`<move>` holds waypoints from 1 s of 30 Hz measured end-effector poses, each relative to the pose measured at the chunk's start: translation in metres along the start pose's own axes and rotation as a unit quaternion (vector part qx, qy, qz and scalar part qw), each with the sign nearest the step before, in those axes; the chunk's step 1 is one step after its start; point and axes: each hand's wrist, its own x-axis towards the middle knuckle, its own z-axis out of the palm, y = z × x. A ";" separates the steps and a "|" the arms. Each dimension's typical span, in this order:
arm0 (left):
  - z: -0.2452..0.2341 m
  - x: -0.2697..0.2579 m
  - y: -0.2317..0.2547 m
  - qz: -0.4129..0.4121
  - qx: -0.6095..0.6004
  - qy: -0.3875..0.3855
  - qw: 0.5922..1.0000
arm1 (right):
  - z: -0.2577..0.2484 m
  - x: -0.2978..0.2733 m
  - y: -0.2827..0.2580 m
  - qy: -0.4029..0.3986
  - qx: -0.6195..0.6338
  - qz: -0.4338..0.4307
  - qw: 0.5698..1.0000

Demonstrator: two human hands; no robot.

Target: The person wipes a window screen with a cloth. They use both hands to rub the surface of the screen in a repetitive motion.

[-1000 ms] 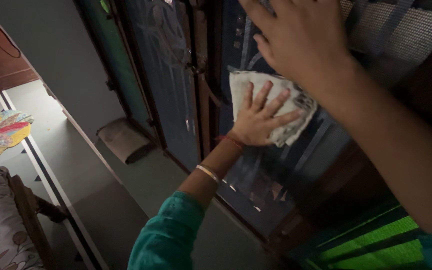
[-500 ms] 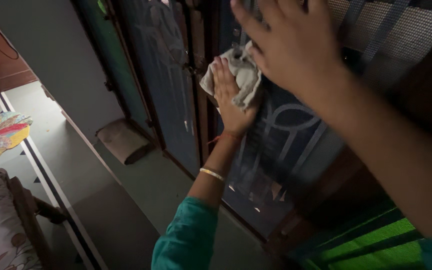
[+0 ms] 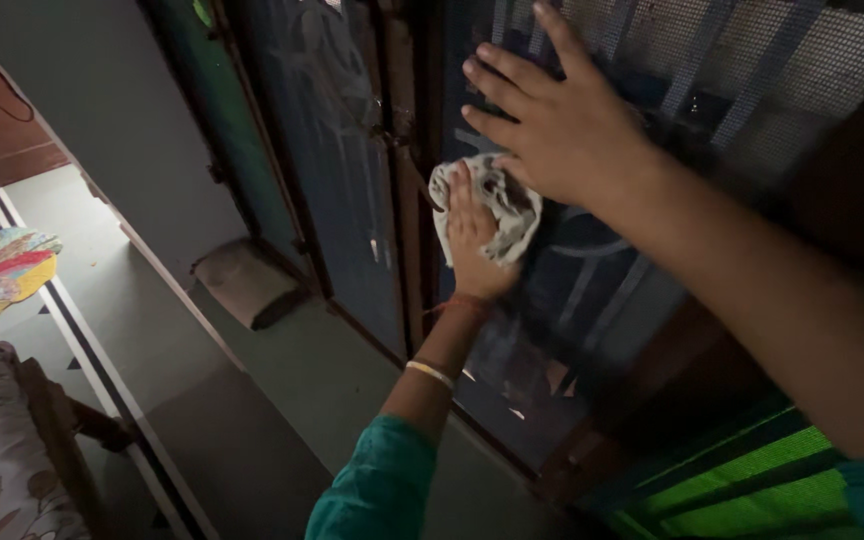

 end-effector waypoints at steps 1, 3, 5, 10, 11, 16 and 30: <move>0.000 -0.004 -0.001 0.002 0.002 -0.007 1.000 | 0.000 0.001 0.000 -0.010 0.000 -0.003 1.000; 0.001 -0.013 -0.001 0.003 0.003 -0.022 1.000 | -0.002 0.002 0.000 -0.031 0.002 -0.010 0.999; 0.003 -0.028 -0.002 0.001 0.003 -0.038 0.999 | -0.004 0.003 -0.001 -0.039 -0.014 -0.011 0.999; 0.013 -0.097 0.001 -0.156 -0.070 -0.073 0.983 | -0.008 0.005 0.002 -0.065 -0.025 -0.024 0.997; 0.016 -0.109 0.001 -0.186 -0.100 -0.067 0.975 | -0.009 0.005 0.002 -0.067 -0.022 -0.026 0.997; 0.036 -0.097 0.005 -0.418 -0.129 0.085 0.895 | -0.010 0.006 0.002 -0.070 -0.017 -0.024 0.997; 0.051 0.021 0.043 -0.574 -0.109 0.230 0.779 | 0.001 0.011 0.000 0.049 0.116 0.026 0.992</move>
